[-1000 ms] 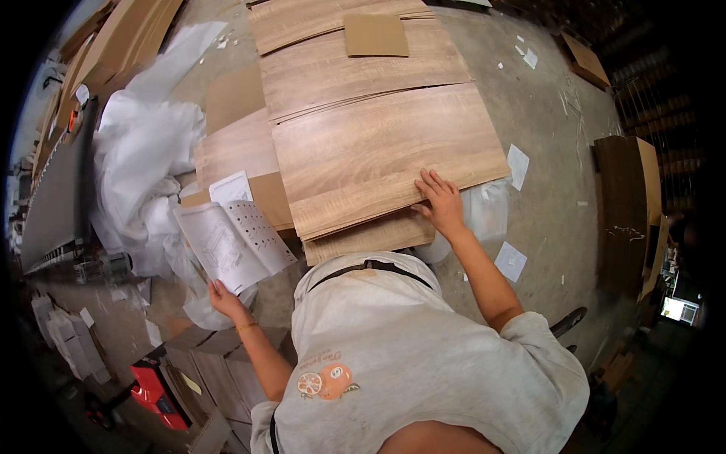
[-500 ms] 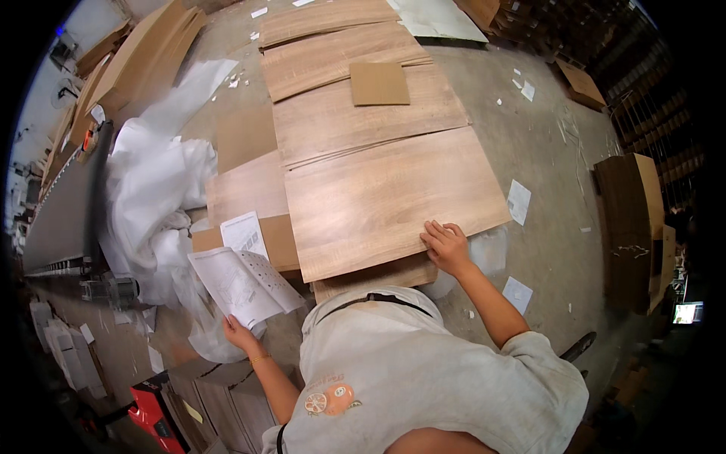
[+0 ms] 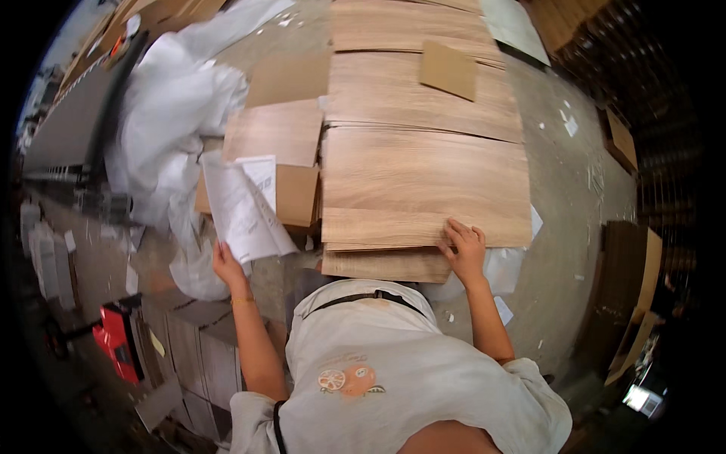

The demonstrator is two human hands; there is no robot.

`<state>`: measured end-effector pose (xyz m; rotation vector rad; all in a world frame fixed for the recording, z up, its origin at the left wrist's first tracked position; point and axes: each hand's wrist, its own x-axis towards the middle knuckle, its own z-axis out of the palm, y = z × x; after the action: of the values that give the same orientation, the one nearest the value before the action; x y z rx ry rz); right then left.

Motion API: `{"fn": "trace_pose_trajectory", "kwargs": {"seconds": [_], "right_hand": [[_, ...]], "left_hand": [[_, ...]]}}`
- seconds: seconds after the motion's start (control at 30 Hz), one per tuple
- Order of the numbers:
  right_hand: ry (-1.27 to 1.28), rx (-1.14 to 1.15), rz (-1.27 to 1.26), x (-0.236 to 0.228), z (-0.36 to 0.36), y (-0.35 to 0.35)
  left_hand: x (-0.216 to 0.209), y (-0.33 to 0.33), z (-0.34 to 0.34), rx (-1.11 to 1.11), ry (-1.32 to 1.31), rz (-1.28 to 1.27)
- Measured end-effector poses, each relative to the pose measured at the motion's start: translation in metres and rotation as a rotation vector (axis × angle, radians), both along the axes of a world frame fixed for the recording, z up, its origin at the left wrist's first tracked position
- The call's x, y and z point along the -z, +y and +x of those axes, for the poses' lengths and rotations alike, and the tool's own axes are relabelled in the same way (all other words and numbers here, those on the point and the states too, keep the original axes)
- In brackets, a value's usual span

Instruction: The person organizes wooden furniture panels by lifting them from a pile, placing them onto a cardboard base, and then flipping through an instruction manual.

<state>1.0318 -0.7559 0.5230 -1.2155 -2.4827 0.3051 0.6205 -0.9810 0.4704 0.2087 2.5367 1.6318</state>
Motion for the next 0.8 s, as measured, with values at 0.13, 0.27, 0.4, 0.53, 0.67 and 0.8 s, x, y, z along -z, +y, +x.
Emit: {"fn": "trace_pose_trajectory", "kwargs": {"seconds": [0.13, 0.27, 0.4, 0.53, 0.67, 0.8], "right_hand": [[0.054, 0.017, -0.021, 0.004, -0.041, 0.003], [0.093, 0.142, -0.02, 0.021, -0.086, 0.004], [-0.139, 0.335, 0.037, 0.028, -0.135, -0.001], [-0.063, 0.378, 0.012, 0.02, -0.166, 0.004], [0.004, 0.005, 0.027, -0.002, -0.311, -0.017], [0.366, -0.093, -0.393, 0.087, -0.486, -0.009]], "left_hand": [[0.01, 0.009, -0.04, -0.03, -0.042, 0.157], [0.066, -0.004, -0.098, -0.026, -0.074, 0.066], [0.188, -0.051, -0.179, 0.079, -0.227, -0.179], [0.259, -0.032, -0.221, 0.217, -0.197, -0.454], [0.319, -0.039, -0.261, 0.135, -0.274, -0.414], [0.34, -0.058, -0.253, 0.114, -0.407, -0.303]]}}
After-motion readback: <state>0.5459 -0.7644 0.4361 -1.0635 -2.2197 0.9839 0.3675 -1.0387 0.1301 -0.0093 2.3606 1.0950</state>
